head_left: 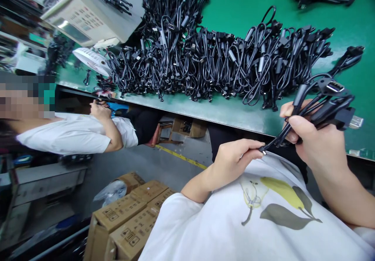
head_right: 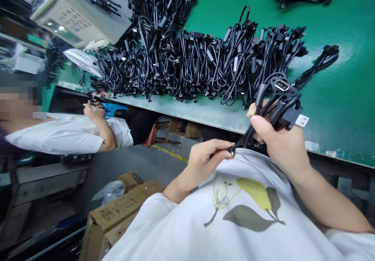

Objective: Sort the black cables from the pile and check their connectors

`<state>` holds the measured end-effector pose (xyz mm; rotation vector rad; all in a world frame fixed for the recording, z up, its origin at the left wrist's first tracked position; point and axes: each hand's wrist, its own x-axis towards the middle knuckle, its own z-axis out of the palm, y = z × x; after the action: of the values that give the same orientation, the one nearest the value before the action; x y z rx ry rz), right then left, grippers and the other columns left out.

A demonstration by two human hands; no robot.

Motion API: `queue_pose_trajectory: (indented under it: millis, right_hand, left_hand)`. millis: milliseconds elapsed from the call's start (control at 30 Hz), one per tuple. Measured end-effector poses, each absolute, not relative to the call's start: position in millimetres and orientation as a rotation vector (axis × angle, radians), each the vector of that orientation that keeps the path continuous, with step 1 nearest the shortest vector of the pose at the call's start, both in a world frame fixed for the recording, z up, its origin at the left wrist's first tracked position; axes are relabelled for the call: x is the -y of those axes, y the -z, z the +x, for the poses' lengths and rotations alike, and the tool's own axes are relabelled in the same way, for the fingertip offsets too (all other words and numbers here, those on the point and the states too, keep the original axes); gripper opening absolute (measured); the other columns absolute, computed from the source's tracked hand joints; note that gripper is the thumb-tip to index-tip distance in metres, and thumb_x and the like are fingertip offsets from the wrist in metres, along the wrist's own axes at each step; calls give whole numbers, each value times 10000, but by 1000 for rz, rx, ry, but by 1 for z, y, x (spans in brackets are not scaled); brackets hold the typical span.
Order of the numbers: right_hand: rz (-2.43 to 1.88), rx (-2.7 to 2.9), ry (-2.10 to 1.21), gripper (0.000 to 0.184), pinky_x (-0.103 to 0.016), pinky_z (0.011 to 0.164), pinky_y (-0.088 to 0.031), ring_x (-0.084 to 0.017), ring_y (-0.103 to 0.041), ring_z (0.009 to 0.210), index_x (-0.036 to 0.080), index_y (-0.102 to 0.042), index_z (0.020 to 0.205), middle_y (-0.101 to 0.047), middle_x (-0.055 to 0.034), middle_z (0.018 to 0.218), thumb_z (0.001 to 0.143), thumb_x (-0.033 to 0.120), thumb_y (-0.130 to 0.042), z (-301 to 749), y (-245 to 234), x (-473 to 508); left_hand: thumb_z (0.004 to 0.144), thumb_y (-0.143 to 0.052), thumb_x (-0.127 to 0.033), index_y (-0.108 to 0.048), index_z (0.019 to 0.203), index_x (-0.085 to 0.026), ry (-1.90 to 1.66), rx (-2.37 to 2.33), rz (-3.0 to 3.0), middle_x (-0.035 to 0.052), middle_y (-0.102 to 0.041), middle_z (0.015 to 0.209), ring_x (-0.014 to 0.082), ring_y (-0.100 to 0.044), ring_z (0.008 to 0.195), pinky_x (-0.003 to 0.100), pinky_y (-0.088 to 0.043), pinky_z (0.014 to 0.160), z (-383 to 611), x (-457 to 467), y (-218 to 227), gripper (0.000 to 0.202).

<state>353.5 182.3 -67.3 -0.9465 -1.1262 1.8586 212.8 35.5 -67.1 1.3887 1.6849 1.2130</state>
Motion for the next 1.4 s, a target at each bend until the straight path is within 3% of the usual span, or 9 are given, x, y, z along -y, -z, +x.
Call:
queue_pose_trajectory:
  millis: [167,333,567,800,1400]
  right_hand:
    - [-944,1089,-1850,131,-195,397,-365,-50,-451,504,201,-717,866,-699,-10,929,758,216,-791,347,65,-180]
    - [-968,1067,-1883,198,-201,393,-339,-41,-431,483,192,-725,862,-685,-22,938,732,271,-851,346,67,-182]
    - [-1005,1028,-2112,381,-198,392,-252,-54,-317,453,166,-720,811,-419,60,558,739,494,-899,346,74,-187]
    - [-899,1132,-1965,294,-224,416,-264,-53,-343,481,164,-648,729,-483,40,654,791,358,-861,345,69,-188]
    - [-939,1044,-1999,325,-235,404,-266,-51,-325,468,177,-621,705,-464,47,677,740,358,-890,343,71,-187]
  left_hand:
    - [946,-725,-270,-746,1113,-177,-1307,-1691,1517,46,-829,983,145,-794,849,216,-627,810,210,-37,70,192]
    - [931,-746,-309,-752,1076,-177,-1311,-1629,1335,58,-824,970,156,-783,833,242,-617,797,211,-35,69,196]
    - [864,-796,-469,-647,981,-133,-1250,-1100,518,59,-767,774,155,-733,639,252,-583,617,208,-44,74,387]
    - [809,-848,-458,-633,953,-131,-1235,-1022,367,47,-749,741,142,-704,599,243,-554,590,206,-50,83,418]
    - [821,-837,-459,-625,944,-134,-1274,-1038,397,39,-738,741,133,-698,608,237,-548,593,209,-50,76,406]
